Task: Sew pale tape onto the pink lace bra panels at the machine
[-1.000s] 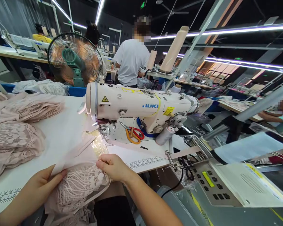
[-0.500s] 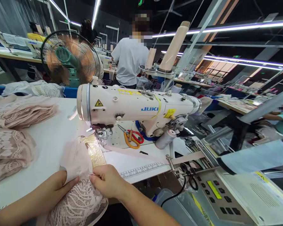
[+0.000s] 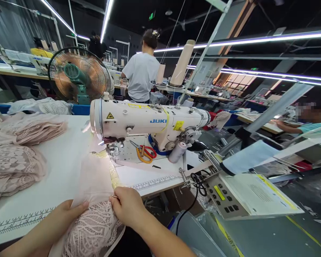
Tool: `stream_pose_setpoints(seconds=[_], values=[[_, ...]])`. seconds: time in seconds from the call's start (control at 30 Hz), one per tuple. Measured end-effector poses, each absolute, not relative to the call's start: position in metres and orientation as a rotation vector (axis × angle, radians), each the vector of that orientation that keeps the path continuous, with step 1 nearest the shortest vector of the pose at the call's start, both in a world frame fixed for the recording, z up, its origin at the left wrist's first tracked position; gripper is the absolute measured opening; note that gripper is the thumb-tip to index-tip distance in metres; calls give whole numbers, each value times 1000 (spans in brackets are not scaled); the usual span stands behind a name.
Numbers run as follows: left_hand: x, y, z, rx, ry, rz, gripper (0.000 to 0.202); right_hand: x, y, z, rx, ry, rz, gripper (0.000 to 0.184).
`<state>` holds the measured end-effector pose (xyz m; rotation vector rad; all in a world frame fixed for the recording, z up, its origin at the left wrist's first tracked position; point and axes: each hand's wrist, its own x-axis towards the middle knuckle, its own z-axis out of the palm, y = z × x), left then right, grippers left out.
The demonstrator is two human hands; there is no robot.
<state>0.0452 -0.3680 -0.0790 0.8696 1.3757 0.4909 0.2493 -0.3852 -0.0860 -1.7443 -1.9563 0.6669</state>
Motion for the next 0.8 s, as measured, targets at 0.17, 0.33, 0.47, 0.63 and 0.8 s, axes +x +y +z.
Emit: stream_pose_setpoints(seconds=[0.17, 0.33, 0.47, 0.63, 0.8], values=[[54, -374, -71, 556, 1187, 496, 34, 251, -396, -87, -1812, -1829, 667, 15], [48, -369, -69, 414, 1178, 579, 24, 274, -418, -99, -1468, -1452, 1277, 30], [44, -365, -68, 357, 1148, 580, 23, 287, -435, -125, -1141, -1483, 1718, 69], [50, -366, -65, 307, 1138, 529, 23, 247, -438, -150, -841, -1227, 1869, 87], [42, -363, -70, 454, 1152, 476, 22, 208, -433, -158, -687, -779, 2061, 83]])
